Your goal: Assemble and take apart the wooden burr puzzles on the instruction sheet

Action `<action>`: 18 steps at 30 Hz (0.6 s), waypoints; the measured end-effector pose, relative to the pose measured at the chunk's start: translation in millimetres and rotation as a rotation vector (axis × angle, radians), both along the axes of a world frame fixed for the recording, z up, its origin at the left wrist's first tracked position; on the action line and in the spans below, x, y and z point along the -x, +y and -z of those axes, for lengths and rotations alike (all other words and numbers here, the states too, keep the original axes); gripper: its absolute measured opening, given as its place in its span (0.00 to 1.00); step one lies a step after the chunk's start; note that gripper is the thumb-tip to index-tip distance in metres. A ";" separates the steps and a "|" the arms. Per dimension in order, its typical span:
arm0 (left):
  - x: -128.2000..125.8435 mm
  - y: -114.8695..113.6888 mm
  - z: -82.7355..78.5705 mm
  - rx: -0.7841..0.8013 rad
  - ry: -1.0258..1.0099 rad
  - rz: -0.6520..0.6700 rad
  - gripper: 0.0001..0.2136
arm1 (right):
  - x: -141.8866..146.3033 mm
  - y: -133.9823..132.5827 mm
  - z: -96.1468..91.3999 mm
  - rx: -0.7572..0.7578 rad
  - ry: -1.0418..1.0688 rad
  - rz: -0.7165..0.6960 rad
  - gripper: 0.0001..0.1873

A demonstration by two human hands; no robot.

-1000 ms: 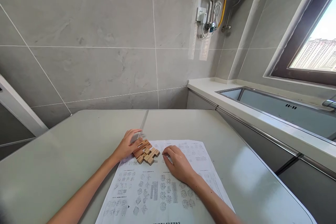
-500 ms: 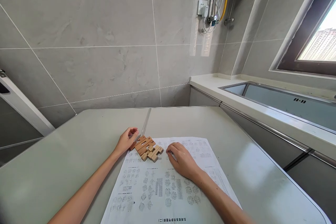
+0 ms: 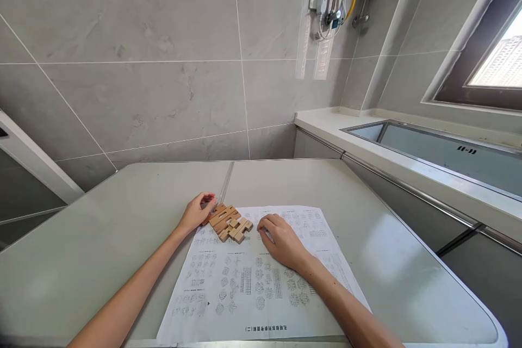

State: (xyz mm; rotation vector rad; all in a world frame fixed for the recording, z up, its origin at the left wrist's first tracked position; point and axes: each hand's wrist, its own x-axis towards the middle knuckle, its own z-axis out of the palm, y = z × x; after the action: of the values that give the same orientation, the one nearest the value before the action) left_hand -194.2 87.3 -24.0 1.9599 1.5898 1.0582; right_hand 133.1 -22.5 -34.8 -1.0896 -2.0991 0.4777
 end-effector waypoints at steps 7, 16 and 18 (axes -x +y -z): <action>-4.0 -4.4 2.0 0.010 0.043 0.022 0.17 | -1.1 -1.2 0.1 0.018 -0.017 0.006 0.09; -10.2 -12.3 -2.4 -0.036 0.109 0.061 0.16 | -1.2 -2.3 1.2 0.035 -0.021 0.023 0.10; -11.4 -14.1 -3.9 -0.048 0.127 0.068 0.15 | -1.3 -2.6 1.0 0.037 -0.023 0.022 0.10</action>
State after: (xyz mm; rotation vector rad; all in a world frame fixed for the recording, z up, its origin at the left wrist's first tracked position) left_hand -182.8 73.2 -20.1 2.1354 1.5631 0.9714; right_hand 134.4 -25.1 -35.8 -1.1426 -2.1037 0.4973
